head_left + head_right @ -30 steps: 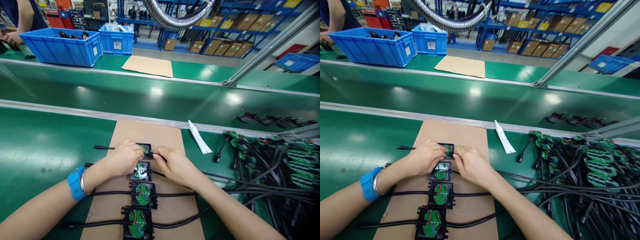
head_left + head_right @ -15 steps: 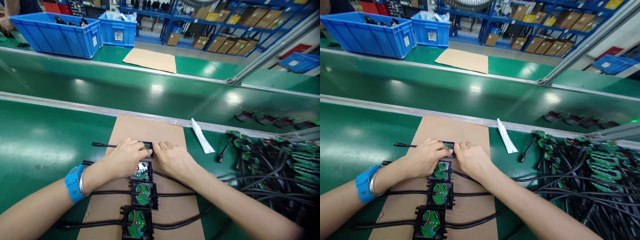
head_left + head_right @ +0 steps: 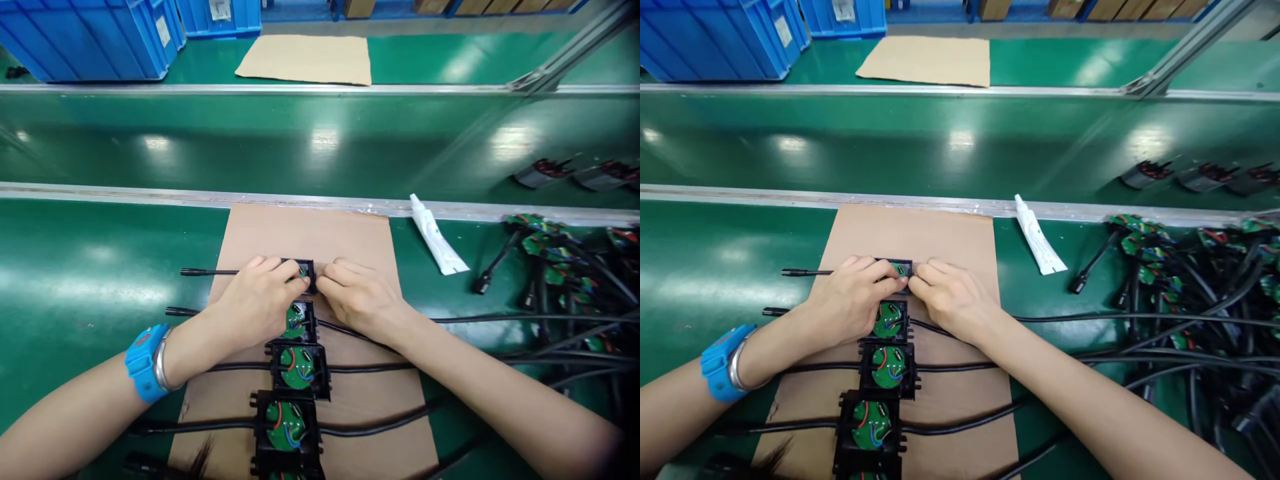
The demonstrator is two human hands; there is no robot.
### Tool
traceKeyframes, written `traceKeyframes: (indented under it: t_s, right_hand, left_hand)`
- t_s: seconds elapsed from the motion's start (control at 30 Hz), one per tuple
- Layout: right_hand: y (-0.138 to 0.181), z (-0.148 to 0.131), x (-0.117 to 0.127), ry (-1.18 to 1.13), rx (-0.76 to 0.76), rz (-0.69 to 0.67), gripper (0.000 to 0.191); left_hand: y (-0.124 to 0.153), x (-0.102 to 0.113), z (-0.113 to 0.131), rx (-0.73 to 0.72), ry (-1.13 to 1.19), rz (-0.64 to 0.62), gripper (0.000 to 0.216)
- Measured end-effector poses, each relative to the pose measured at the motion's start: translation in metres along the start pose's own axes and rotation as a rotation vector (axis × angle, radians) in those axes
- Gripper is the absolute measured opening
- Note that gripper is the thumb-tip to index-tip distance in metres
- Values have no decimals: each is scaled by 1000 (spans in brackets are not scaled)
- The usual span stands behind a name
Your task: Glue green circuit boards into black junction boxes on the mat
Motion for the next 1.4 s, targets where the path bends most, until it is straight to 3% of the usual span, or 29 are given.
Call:
traceKeyframes:
  t_s: [0.1, 0.3, 0.43, 0.7, 0.9, 1.13, 1.27, 1.4]
  right_hand:
    - [2, 2, -6, -40, -37, -36, 33]
    - [12, 18, 6, -170, -188, 109, 16]
    - [12, 25, 7, -228, -237, 169, 10]
    - [1, 20, -3, -284, -132, 133, 28]
    - [6, 22, 5, -218, -169, 192, 24]
    - [10, 29, 5, -222, -234, 223, 19]
    - [9, 27, 5, -209, -221, 161, 21]
    - [4, 17, 21, -127, -228, 88, 24]
  left_hand:
    - [0, 1, 0, 16, -6, 28, 33]
    - [8, 5, -8, 7, 90, 126, 44]
    - [6, 3, -5, 4, 34, 88, 45]
    - [-2, 5, 0, 44, 7, 14, 41]
    - [6, 19, 2, 44, 69, 95, 52]
    - [14, 4, 11, 1, 118, 56, 61]
    - [10, 14, -3, 55, 186, 65, 52]
    - [4, 38, -44, 205, 251, 153, 34]
Point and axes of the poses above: each hand's wrist, its own y-axis away from the middle knuckle, its own x-axis out of the back of the hand, z = x × y, the point moved 10 cm from there along -y, towards the middle knuckle, and after that the axes turned 13 degrees about x, right-handed, at the moved point
